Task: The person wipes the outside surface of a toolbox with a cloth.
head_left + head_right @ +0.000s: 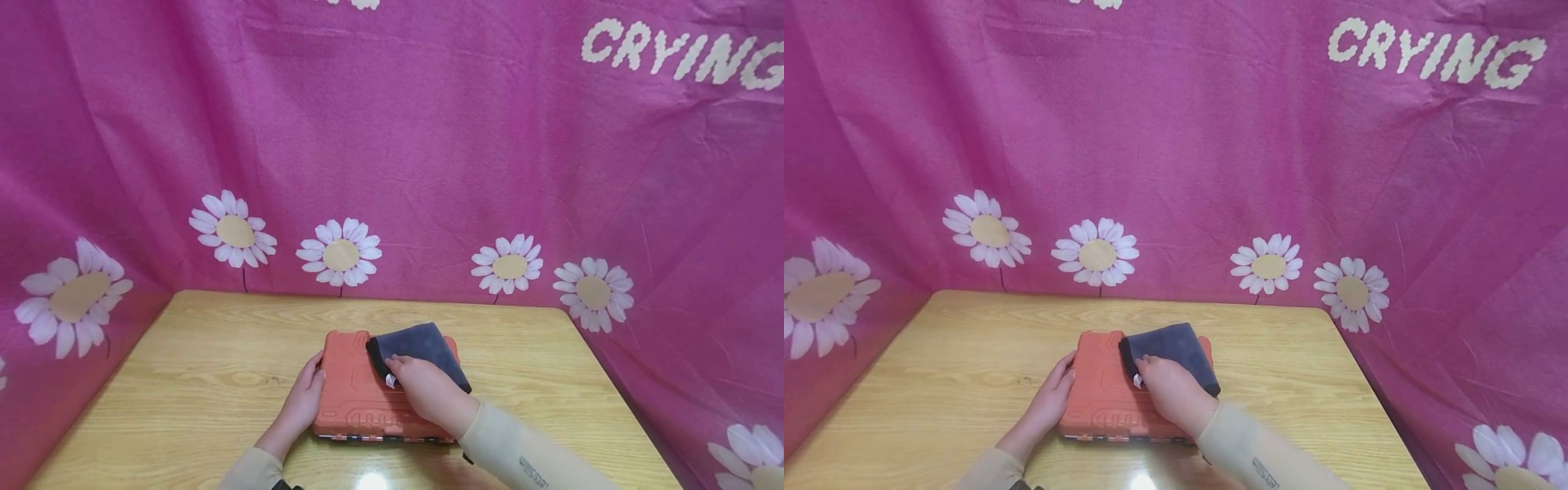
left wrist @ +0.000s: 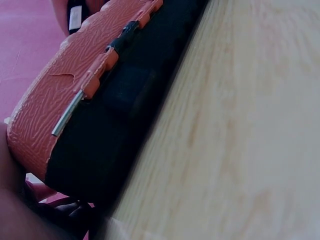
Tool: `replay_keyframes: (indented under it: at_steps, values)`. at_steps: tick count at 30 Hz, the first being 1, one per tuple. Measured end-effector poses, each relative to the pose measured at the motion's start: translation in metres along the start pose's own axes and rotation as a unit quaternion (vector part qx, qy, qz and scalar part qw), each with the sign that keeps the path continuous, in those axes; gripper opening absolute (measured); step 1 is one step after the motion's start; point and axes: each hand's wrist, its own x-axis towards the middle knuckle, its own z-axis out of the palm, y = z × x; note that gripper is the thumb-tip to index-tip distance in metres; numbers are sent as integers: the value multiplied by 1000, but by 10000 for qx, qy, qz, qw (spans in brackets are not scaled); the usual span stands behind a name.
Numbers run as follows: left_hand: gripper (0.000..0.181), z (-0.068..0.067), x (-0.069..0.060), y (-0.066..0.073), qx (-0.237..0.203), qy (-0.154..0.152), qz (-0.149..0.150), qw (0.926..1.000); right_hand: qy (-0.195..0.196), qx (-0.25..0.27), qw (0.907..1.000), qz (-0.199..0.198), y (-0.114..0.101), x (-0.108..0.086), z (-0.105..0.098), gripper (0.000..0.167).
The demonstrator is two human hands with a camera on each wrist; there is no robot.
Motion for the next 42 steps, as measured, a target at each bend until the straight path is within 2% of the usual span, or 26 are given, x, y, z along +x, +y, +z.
replay_keyframes:
  at_steps: [11, 17, 22, 26, 32, 35, 42]
  values:
    - [50, 1, 1, -1, -2, -47, -66, 10000, -36, -127, 9992, -380, -16, -40, 0, 44]
    - [51, 0, 0, -2, 12, -59, -77, 10000, -13, 91, 9980, -627, -21, -61, 2, 43]
    - [51, -2, 0, -3, 24, -67, -91, 9999, -294, 481, 9964, -626, -24, -72, 3, 46]
    - [51, -2, 0, -3, 19, -74, -87, 9999, -506, 773, 9942, -549, -26, -78, 3, 46]
    - [51, -1, 1, -4, 21, -59, -47, 10000, -554, 868, 9932, -540, -25, -82, 5, 46]
    - [51, -1, 1, -3, 32, -80, -82, 9999, -441, 819, 9940, -579, -24, -83, 5, 44]
    - [51, -1, 1, -2, 32, -121, -109, 9999, 101, 909, 9943, -546, -15, -76, 5, 47]
